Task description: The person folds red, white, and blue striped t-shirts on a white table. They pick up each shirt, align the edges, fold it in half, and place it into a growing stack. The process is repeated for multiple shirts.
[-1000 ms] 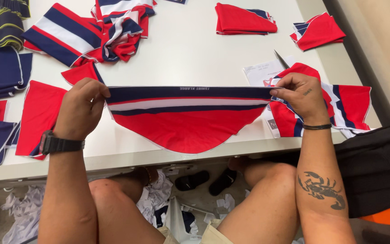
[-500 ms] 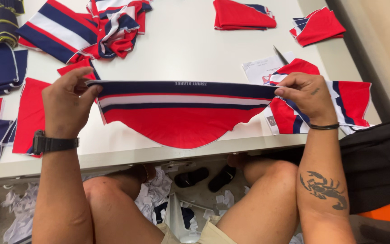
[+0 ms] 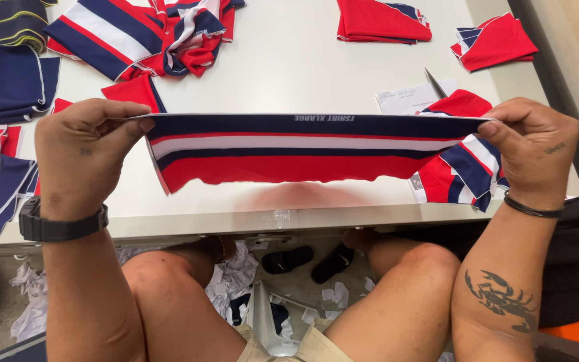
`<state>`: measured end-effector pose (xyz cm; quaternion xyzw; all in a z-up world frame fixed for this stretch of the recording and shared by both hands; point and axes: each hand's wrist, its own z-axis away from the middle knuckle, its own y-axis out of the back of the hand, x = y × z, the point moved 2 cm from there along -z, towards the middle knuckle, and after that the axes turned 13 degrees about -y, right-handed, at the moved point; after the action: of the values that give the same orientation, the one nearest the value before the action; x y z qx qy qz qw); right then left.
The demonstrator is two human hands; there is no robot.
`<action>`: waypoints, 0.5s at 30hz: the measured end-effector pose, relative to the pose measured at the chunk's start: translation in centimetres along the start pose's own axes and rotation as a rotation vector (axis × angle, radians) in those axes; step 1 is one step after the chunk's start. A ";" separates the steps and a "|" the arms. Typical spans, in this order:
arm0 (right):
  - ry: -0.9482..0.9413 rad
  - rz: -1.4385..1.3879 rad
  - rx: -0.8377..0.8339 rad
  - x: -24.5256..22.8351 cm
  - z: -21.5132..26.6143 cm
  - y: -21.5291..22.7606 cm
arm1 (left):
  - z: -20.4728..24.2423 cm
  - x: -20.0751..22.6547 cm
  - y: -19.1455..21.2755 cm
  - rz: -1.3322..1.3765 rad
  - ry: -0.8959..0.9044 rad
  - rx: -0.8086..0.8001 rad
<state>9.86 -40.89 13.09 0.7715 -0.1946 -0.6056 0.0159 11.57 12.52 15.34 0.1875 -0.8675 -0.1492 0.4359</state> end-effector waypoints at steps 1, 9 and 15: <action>0.014 -0.016 -0.002 -0.1 -0.1 0.1 | 0.0 0.1 0.1 0.033 0.001 0.002; -0.037 0.236 -0.099 4.4 -4.8 -0.9 | -2.0 -6.5 -2.4 -0.041 0.042 -0.064; -0.298 0.188 -0.296 12.7 -11.3 -5.8 | -3.1 -17.7 -7.8 -0.020 0.220 -0.123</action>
<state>24.54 -41.99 2.75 0.6414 -0.1749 -0.7305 0.1562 25.32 13.40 1.44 0.1845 -0.8018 -0.1850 0.5374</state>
